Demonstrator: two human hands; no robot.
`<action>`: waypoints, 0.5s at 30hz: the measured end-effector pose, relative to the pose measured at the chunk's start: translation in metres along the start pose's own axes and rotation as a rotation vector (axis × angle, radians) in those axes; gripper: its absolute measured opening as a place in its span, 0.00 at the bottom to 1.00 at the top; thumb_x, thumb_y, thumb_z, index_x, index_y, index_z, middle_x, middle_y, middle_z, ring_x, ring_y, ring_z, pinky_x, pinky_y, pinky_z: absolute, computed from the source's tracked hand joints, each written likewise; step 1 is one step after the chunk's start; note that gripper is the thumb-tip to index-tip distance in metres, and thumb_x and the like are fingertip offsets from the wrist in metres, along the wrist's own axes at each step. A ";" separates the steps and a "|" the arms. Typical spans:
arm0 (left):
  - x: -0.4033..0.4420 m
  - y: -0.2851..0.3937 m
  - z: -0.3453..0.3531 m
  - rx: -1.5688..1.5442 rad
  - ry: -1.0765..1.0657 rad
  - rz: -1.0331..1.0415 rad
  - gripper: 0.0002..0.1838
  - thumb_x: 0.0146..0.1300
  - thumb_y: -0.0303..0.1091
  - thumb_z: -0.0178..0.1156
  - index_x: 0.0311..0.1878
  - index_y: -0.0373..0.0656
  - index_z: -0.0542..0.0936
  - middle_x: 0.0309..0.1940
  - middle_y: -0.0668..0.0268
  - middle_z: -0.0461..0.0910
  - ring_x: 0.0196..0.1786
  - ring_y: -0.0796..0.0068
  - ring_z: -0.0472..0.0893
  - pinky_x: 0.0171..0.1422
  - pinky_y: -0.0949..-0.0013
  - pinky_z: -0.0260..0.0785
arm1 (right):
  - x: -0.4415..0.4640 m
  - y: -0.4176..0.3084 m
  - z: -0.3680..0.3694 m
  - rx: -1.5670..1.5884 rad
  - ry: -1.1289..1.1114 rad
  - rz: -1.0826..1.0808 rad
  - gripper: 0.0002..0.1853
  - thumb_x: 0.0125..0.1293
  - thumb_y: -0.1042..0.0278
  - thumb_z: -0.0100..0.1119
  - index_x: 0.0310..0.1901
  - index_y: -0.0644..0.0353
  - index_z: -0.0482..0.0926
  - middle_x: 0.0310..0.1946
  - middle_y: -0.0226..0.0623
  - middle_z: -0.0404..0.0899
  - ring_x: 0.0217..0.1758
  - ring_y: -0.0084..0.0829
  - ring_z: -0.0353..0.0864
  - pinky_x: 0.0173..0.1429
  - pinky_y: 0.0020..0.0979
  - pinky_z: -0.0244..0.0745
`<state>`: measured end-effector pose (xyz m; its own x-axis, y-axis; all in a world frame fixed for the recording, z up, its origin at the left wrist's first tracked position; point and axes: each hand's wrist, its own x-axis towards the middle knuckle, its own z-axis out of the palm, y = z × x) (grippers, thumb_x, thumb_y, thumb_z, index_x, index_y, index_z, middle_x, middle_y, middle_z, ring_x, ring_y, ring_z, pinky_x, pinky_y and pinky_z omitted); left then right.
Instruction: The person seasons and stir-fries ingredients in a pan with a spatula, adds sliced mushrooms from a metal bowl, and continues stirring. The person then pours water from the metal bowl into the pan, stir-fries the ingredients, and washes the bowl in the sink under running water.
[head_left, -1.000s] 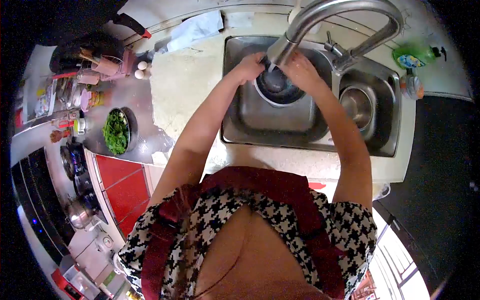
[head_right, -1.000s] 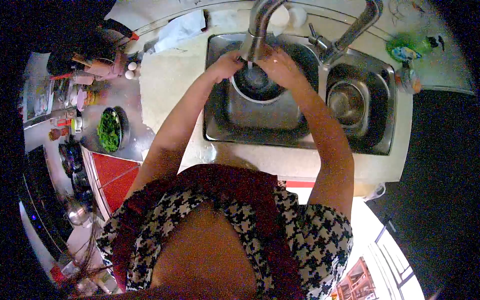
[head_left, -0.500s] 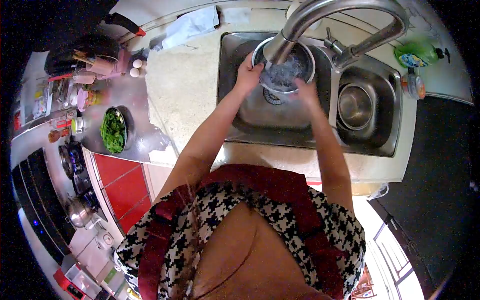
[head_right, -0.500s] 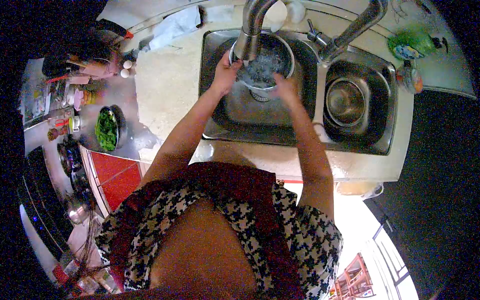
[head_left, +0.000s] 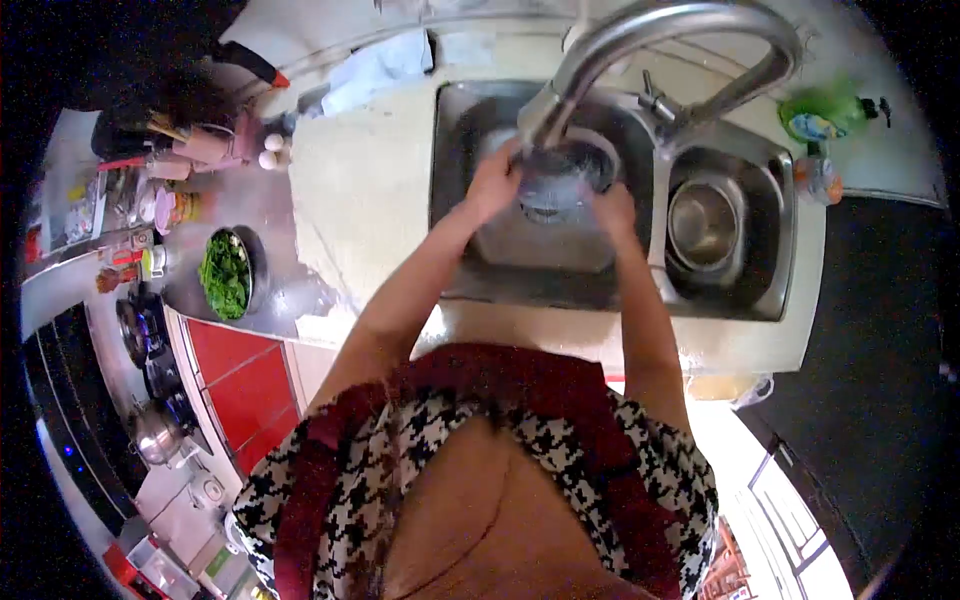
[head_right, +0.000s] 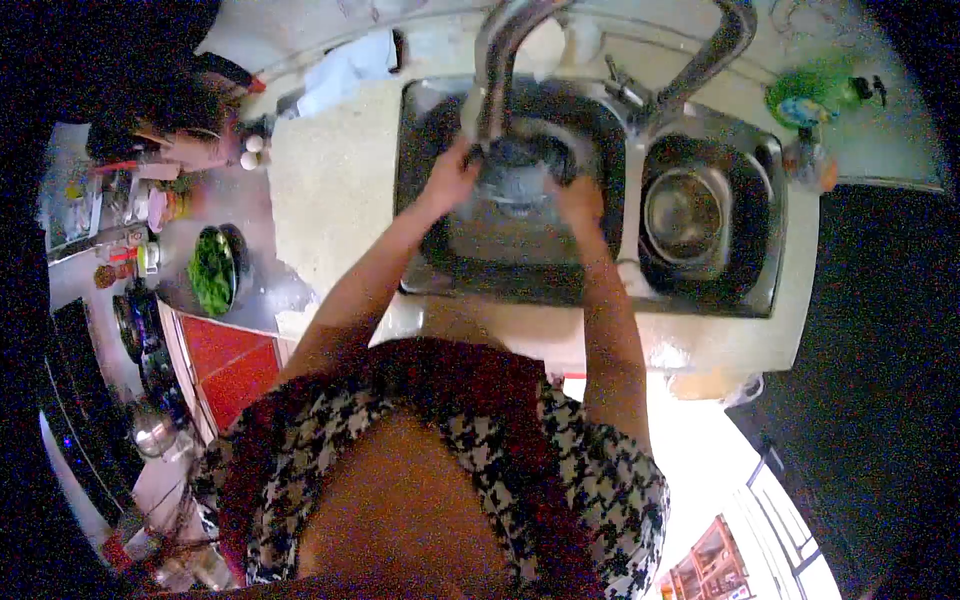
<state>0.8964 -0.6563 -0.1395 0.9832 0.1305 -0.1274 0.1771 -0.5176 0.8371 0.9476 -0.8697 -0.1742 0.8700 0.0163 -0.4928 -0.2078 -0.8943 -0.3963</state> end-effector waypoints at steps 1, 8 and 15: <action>-0.005 -0.002 -0.004 0.116 0.088 0.170 0.27 0.51 0.20 0.49 0.58 0.47 0.66 0.47 0.52 0.72 0.47 0.52 0.74 0.49 0.59 0.68 | -0.004 -0.007 -0.004 0.042 0.073 -0.109 0.30 0.50 0.47 0.62 0.47 0.64 0.73 0.40 0.48 0.78 0.44 0.45 0.77 0.48 0.40 0.71; -0.024 0.023 -0.041 0.174 0.367 0.422 0.34 0.47 0.13 0.45 0.61 0.46 0.62 0.54 0.48 0.65 0.54 0.46 0.68 0.57 0.58 0.63 | 0.003 -0.084 -0.073 -0.069 0.245 -0.764 0.23 0.47 0.65 0.62 0.49 0.55 0.73 0.42 0.45 0.76 0.45 0.46 0.75 0.50 0.40 0.70; -0.035 -0.050 -0.018 -0.340 0.321 -0.124 0.21 0.52 0.17 0.44 0.52 0.39 0.67 0.44 0.56 0.73 0.42 0.62 0.75 0.44 0.64 0.69 | 0.042 -0.182 -0.146 0.410 0.688 -0.974 0.13 0.57 0.68 0.48 0.44 0.61 0.72 0.35 0.49 0.77 0.41 0.48 0.76 0.45 0.39 0.70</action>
<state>0.8529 -0.6203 -0.1672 0.8830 0.4559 -0.1114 0.2153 -0.1826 0.9593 1.0875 -0.7717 -0.0103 0.7668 0.2433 0.5940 0.6335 -0.4361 -0.6391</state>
